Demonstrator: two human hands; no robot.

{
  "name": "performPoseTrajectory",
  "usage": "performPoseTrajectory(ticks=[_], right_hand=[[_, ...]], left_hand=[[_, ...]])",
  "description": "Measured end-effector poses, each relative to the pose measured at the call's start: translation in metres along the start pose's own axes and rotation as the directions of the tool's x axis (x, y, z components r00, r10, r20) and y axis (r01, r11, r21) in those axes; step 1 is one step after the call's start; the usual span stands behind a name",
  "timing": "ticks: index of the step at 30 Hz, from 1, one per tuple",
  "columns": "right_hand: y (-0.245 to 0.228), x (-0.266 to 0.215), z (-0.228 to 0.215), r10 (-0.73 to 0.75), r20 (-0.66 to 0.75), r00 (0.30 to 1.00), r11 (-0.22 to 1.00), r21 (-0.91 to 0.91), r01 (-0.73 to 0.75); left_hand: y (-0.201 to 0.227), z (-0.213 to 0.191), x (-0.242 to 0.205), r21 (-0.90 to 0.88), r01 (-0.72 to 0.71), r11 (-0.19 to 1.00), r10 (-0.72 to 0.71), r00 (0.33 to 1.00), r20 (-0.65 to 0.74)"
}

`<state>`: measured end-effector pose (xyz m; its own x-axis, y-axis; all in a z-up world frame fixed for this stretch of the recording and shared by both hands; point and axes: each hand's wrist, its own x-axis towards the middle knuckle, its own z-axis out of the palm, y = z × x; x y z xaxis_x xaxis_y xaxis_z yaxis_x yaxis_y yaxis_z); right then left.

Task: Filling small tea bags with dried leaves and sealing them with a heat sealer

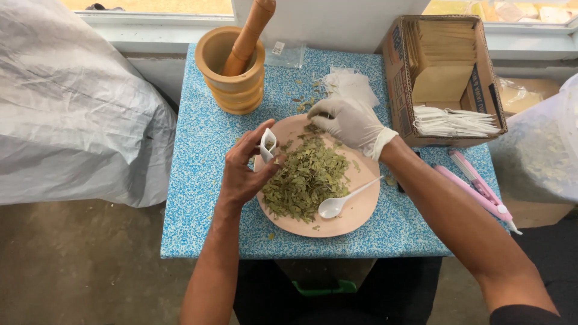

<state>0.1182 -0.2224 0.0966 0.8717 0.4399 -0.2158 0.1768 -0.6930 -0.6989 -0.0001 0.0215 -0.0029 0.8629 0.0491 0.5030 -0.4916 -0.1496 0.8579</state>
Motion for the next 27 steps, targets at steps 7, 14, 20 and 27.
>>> performPoseTrajectory(ticks=[7,14,20,27], right_hand=[[-0.021,-0.014,0.055,-0.126,0.214,0.969,0.940,-0.286,0.186],[-0.025,-0.010,0.082,-0.103,0.207,0.973,0.827,-0.526,0.199],[-0.002,0.004,0.087,-0.093,0.181,0.979,0.859,-0.483,0.171],[0.012,0.020,0.033,0.014,0.056,0.998,0.988,0.153,-0.023]], left_hand=[[0.007,-0.003,0.001,0.051,-0.017,0.999,0.020,0.998,-0.054],[0.006,-0.004,0.003,0.058,-0.016,0.998,0.021,0.996,-0.082],[0.006,-0.004,0.003,0.058,-0.021,0.998,0.026,0.996,-0.088],[0.004,-0.003,0.003,0.080,-0.041,0.996,0.047,0.996,-0.072]])
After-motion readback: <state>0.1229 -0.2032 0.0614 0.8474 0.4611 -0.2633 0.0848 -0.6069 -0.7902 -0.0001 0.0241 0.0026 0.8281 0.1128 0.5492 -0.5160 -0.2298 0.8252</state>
